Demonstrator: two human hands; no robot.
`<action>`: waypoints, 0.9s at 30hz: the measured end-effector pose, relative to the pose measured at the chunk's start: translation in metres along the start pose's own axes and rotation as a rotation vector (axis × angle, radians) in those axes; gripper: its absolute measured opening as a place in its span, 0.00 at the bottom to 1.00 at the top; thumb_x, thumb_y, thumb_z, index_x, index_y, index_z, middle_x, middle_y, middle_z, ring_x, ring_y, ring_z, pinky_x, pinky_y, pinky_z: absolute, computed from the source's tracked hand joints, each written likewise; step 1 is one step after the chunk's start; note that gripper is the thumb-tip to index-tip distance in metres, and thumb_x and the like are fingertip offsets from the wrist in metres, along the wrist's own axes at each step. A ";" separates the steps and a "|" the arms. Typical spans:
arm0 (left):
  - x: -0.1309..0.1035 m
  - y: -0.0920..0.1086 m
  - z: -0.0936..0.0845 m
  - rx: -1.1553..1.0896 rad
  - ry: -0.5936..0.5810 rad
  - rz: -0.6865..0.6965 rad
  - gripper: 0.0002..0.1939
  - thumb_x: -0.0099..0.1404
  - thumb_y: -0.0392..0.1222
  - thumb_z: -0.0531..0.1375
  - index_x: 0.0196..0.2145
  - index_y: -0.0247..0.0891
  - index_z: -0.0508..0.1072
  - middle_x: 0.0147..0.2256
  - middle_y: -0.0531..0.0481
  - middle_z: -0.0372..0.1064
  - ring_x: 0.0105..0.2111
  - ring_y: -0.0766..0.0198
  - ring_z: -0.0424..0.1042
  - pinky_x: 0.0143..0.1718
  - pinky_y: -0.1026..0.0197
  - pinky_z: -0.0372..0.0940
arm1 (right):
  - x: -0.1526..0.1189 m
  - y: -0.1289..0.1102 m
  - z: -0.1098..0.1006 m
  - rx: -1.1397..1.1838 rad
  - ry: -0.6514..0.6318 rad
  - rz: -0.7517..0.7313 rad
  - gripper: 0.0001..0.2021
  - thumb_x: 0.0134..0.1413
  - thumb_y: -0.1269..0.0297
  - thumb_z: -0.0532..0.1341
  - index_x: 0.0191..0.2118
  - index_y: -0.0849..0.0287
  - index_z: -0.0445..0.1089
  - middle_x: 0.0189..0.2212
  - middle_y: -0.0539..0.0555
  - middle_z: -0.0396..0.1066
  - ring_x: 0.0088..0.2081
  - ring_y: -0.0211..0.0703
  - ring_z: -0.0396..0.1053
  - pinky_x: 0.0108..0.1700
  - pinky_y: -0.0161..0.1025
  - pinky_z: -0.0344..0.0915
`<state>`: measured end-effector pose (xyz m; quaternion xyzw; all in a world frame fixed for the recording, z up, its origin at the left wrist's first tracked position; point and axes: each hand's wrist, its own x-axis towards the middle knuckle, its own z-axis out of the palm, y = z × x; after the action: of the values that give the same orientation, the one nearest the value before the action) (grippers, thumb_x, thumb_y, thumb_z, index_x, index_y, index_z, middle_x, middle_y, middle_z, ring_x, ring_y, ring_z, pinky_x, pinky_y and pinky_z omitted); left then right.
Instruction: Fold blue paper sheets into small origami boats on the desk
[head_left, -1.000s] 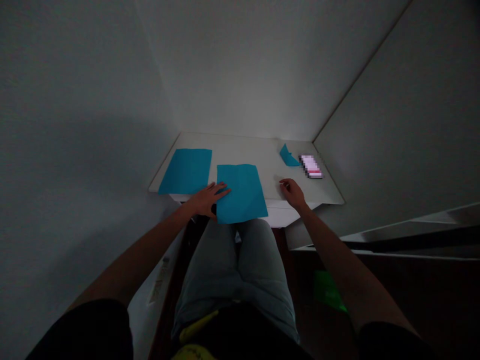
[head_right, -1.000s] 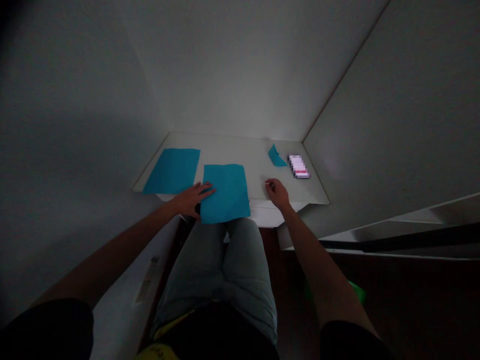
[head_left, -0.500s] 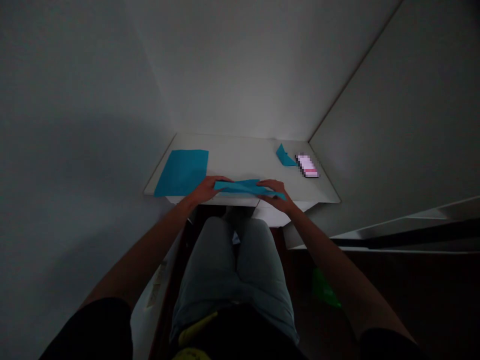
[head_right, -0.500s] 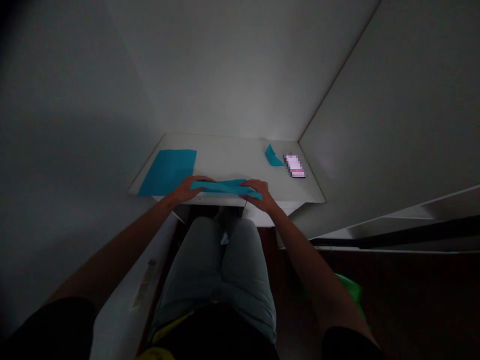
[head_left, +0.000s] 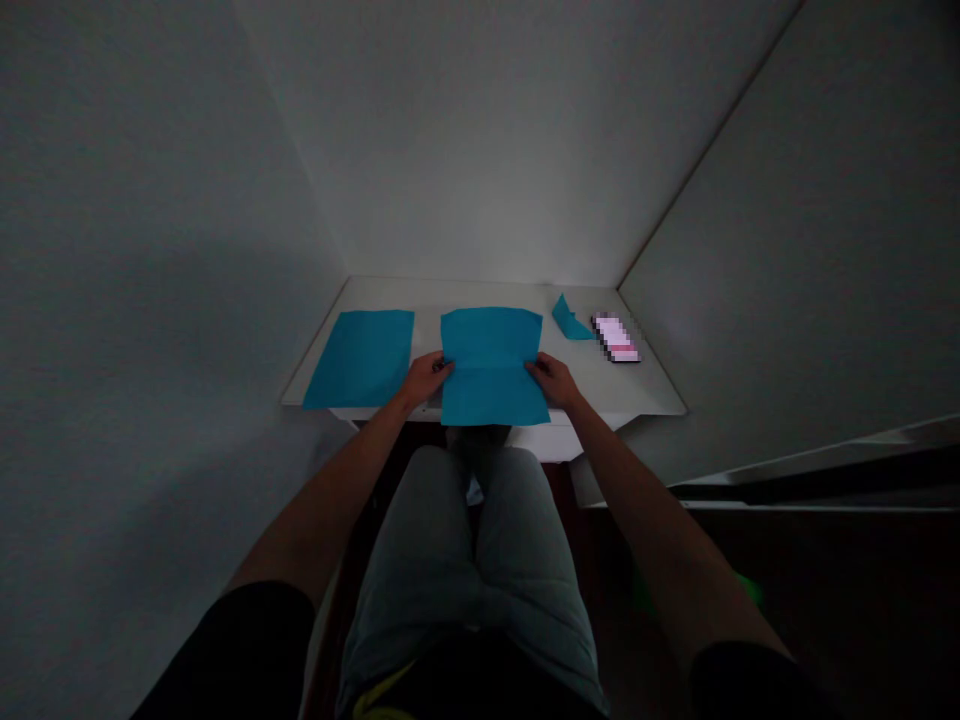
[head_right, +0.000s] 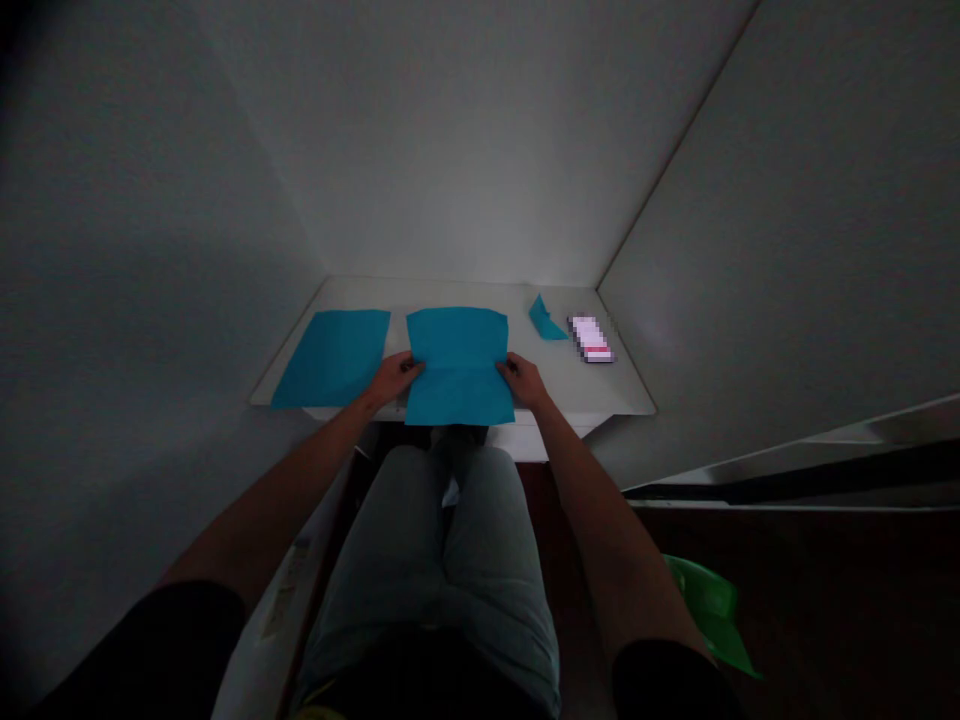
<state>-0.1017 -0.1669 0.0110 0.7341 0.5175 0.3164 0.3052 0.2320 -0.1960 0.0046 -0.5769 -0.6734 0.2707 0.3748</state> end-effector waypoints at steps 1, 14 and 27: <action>0.000 -0.004 0.002 0.034 -0.002 -0.007 0.13 0.73 0.47 0.61 0.44 0.37 0.82 0.41 0.42 0.83 0.42 0.54 0.81 0.48 0.51 0.75 | 0.001 0.005 0.002 -0.035 -0.003 -0.001 0.19 0.63 0.43 0.60 0.38 0.54 0.74 0.34 0.53 0.79 0.38 0.50 0.75 0.45 0.46 0.73; 0.005 -0.021 0.002 0.133 0.076 0.100 0.17 0.69 0.31 0.60 0.48 0.42 0.86 0.51 0.44 0.83 0.55 0.51 0.77 0.62 0.47 0.69 | 0.011 0.028 0.004 -0.047 0.089 -0.110 0.13 0.63 0.64 0.59 0.46 0.54 0.81 0.47 0.58 0.80 0.43 0.50 0.74 0.51 0.47 0.72; -0.007 0.010 0.015 0.549 0.019 0.144 0.27 0.71 0.58 0.65 0.63 0.45 0.80 0.68 0.46 0.72 0.70 0.42 0.65 0.72 0.37 0.54 | 0.003 -0.023 0.047 -0.282 0.058 -0.297 0.24 0.77 0.56 0.51 0.67 0.58 0.73 0.67 0.62 0.74 0.68 0.57 0.71 0.72 0.57 0.64</action>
<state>-0.0859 -0.1786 0.0088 0.8212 0.5330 0.1923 0.0670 0.1800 -0.1939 -0.0035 -0.5258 -0.7710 0.0988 0.3454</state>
